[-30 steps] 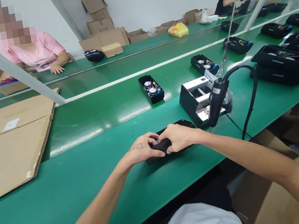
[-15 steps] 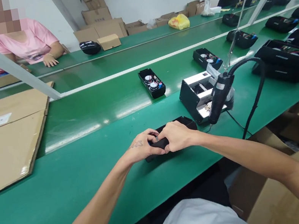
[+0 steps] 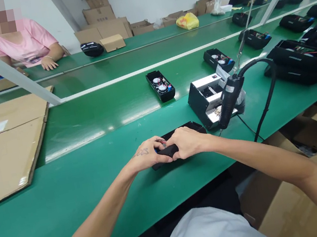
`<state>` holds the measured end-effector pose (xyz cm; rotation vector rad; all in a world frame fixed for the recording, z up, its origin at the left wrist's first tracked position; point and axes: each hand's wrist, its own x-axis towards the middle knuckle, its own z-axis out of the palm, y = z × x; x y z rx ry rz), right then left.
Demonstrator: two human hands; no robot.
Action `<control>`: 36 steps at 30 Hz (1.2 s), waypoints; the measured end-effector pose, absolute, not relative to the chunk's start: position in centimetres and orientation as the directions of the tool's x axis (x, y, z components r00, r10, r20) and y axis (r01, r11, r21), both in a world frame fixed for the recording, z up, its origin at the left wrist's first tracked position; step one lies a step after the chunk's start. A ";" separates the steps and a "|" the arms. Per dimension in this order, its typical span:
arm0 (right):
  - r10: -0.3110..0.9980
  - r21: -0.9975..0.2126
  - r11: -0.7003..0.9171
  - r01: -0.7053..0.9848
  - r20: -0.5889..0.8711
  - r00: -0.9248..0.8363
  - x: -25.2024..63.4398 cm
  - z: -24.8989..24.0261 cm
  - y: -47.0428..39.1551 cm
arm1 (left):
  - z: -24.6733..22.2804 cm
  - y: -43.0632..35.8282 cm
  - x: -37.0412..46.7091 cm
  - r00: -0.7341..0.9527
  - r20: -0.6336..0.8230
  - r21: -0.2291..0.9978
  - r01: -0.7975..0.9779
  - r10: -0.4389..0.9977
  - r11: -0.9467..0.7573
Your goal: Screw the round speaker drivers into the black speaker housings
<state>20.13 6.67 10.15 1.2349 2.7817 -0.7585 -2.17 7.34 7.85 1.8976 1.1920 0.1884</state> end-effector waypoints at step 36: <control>0.876 -0.929 0.168 0.329 0.294 0.383 34.2 8.2 4.6 | 2.5 -1.6 -1.4 0.548 0.417 0.270 0.687 0.725 -0.674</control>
